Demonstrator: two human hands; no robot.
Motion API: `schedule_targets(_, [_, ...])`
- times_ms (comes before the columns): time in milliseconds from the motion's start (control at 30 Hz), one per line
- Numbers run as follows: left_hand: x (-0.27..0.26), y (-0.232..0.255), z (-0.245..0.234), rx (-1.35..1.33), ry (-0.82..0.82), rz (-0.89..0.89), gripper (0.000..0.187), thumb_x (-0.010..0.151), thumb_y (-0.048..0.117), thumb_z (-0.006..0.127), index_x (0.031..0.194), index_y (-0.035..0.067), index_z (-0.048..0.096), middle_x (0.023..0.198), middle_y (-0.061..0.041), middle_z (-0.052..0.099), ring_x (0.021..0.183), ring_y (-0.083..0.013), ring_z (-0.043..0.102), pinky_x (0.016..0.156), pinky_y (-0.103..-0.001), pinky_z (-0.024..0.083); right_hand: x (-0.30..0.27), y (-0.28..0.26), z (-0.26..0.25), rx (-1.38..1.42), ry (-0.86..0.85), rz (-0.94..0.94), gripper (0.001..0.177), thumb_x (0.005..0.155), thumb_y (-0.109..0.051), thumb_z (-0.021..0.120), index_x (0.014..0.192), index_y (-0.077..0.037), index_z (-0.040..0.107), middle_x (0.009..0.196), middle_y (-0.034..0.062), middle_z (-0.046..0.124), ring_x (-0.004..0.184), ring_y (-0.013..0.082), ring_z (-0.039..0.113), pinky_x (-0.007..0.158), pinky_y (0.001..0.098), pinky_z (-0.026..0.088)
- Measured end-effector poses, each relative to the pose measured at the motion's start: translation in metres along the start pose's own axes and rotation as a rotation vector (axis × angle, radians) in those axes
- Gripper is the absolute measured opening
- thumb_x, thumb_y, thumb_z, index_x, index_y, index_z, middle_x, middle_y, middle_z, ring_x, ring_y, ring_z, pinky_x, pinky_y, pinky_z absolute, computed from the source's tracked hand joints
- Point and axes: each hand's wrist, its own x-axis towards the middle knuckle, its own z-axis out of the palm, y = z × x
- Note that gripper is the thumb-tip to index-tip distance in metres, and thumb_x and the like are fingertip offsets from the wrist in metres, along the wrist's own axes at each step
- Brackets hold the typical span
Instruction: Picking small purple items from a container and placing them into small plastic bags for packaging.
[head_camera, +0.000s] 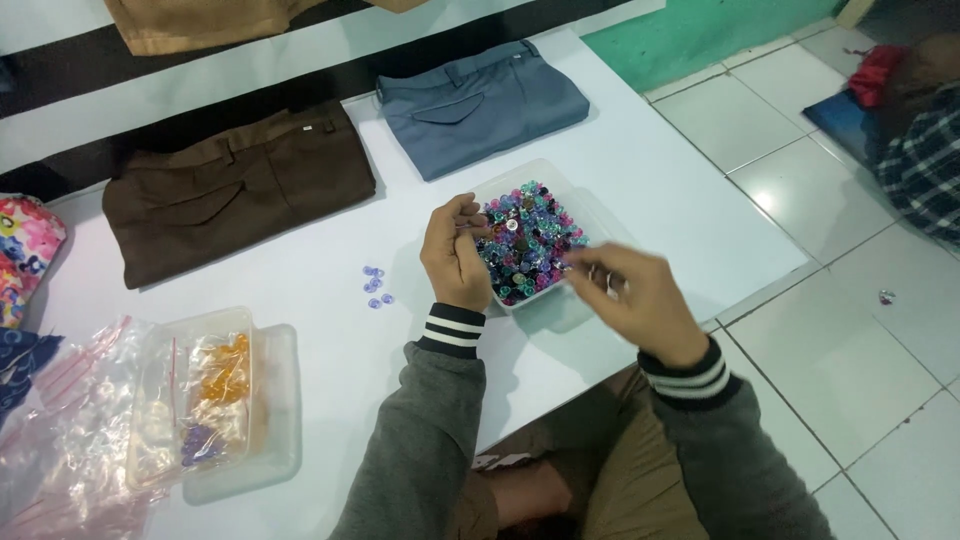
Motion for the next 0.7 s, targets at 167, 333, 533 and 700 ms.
schedule_targets(167, [-0.001,-0.003,-0.001,0.005,-0.017,-0.005,0.042,0.094,-0.002,0.032,0.119,0.002,0.065,0.100,-0.015,0.063,0.088,-0.0248,0.068,0.073,-0.035,0.065,0.059,0.022,0.004,-0.456,-0.139,0.111,0.028,0.088,-0.012,0.069,0.114,-0.003,0.075,0.093,0.0194,0.077,0.078,0.0369,0.072,0.066,0.0456,0.054])
schedule_targets(333, [0.001,0.000,-0.002,0.016,-0.022,-0.001,0.040,0.093,0.000,0.033,0.117,0.001,0.065,0.098,-0.016,0.063,0.088,-0.0260,0.068,0.073,-0.035,0.065,0.094,0.045,0.031,-0.742,-0.255,0.102,0.034,0.085,-0.017,0.076,0.119,-0.011,0.077,0.101,0.0145,0.076,0.093,0.0371,0.074,0.076,0.0484,0.059])
schedule_targets(533, [-0.001,-0.005,-0.004,0.046,-0.018,0.017,0.038,0.093,0.000,0.036,0.115,0.002,0.067,0.095,-0.013,0.063,0.086,-0.0251,0.069,0.070,-0.034,0.065,0.092,0.052,0.050,-0.783,-0.268,0.065,0.026,0.092,-0.015,0.072,0.117,-0.011,0.077,0.099,0.0140,0.072,0.090,0.0365,0.073,0.074,0.0485,0.059])
schedule_targets(700, [0.002,0.000,-0.004,0.077,-0.031,0.024,0.036,0.093,0.001,0.039,0.115,0.005,0.068,0.094,-0.011,0.063,0.087,-0.0246,0.069,0.072,-0.034,0.063,0.091,0.047,0.045,-0.696,-0.230,0.045,0.020,0.095,-0.014,0.068,0.113,-0.009,0.075,0.094,0.0133,0.070,0.087,0.0346,0.073,0.071,0.0466,0.059])
